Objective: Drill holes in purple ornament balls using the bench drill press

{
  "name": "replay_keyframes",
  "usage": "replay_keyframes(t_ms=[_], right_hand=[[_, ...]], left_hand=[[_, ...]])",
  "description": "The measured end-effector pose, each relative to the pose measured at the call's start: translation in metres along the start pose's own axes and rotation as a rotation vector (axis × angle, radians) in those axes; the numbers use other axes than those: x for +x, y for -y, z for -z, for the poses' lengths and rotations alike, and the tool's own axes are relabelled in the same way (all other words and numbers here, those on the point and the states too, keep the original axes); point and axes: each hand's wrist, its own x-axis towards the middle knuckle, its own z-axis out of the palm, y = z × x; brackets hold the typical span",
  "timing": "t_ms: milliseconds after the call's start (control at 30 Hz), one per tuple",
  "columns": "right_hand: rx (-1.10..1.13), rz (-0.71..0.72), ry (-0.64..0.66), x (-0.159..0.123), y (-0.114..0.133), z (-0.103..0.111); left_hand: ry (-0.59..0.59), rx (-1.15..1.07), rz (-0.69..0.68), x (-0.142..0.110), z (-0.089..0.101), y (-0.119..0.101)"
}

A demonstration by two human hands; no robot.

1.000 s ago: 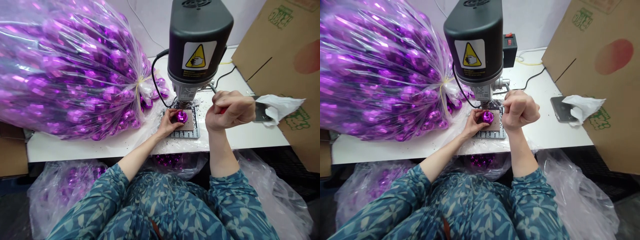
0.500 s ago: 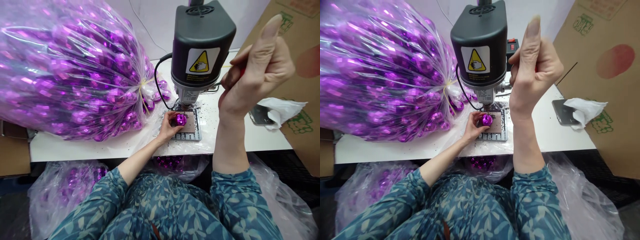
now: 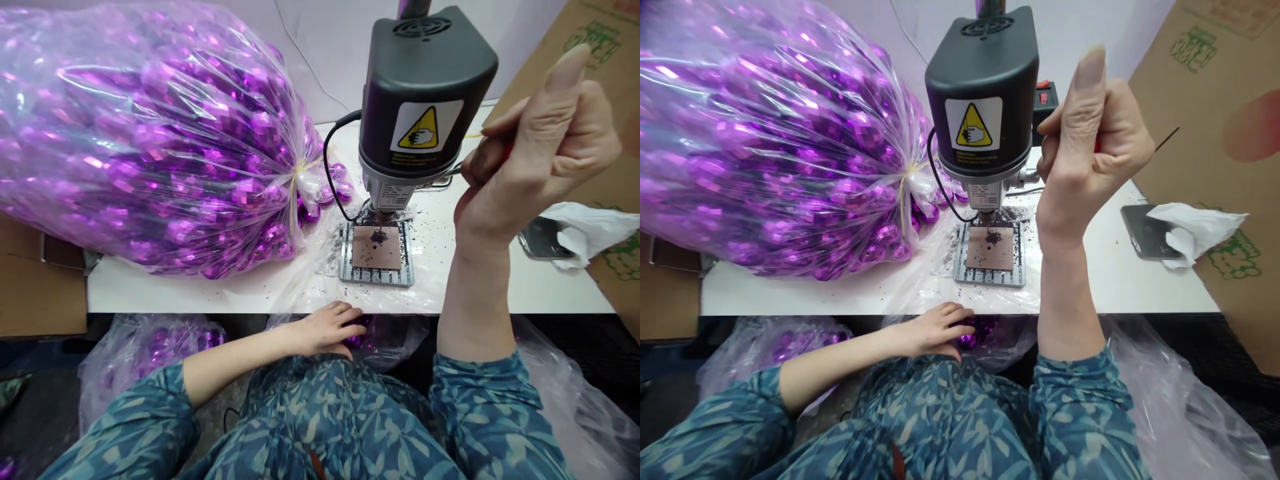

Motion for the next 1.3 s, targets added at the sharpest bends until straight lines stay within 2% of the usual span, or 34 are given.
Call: replay_keyframes(t_ms=[67, 100, 167, 233, 300, 367, 433, 533, 600, 667, 733, 867, 1000, 1067, 1133, 1300], right_hand=[[0.011, 0.000, 0.000, 0.000, 0.000, 0.000], [0.013, 0.002, 0.002, 0.000, -0.001, 0.001], [0.013, 0.008, 0.006, -0.001, -0.002, 0.001], [0.016, 0.017, -0.007, -0.001, -0.002, 0.001], [0.022, 0.015, -0.014, -0.002, -0.002, 0.001], [0.028, 0.012, -0.017, -0.002, -0.003, 0.001], [0.037, 0.017, -0.016, -0.002, -0.003, 0.001], [0.056, 0.034, -0.017, -0.002, -0.004, 0.001], [0.054, 0.041, -0.020, -0.002, -0.005, 0.001], [0.047, 0.047, -0.020, -0.003, -0.006, 0.001], [0.041, 0.056, -0.015, -0.003, -0.006, 0.001], [0.048, 0.073, -0.009, -0.003, -0.006, 0.001], [0.047, 0.055, 0.009, -0.003, -0.006, 0.002], [0.044, 0.037, 0.011, -0.002, -0.006, 0.002], [0.052, 0.024, 0.004, -0.002, -0.005, 0.002], [0.051, 0.025, 0.005, -0.002, -0.005, 0.001]], left_hand=[[-0.149, -0.066, 0.052, 0.007, 0.007, 0.022], [-0.218, -0.073, 0.137, 0.014, 0.012, 0.037], [-0.297, 0.030, 0.416, 0.032, 0.026, 0.072], [-0.274, 0.259, 0.736, 0.055, 0.039, 0.107], [-0.180, 0.402, 0.961, 0.075, 0.050, 0.137], [-0.095, 0.438, 1.083, 0.089, 0.057, 0.159], [-0.089, 0.395, 1.108, 0.092, 0.061, 0.170], [-0.168, 0.312, 1.048, 0.084, 0.064, 0.167], [-0.288, 0.175, 0.938, 0.074, 0.063, 0.154], [-0.464, -0.113, 0.819, 0.066, 0.060, 0.136], [-0.625, -0.502, 0.773, 0.062, 0.057, 0.119], [-0.828, -1.144, 0.869, 0.065, 0.056, 0.097], [-0.869, -1.563, 0.978, 0.073, 0.060, 0.090], [-0.868, -1.637, 0.986, 0.075, 0.059, 0.087], [-0.865, -1.613, 0.957, 0.076, 0.055, 0.085], [-0.831, -1.297, 0.892, 0.077, 0.036, 0.087]])
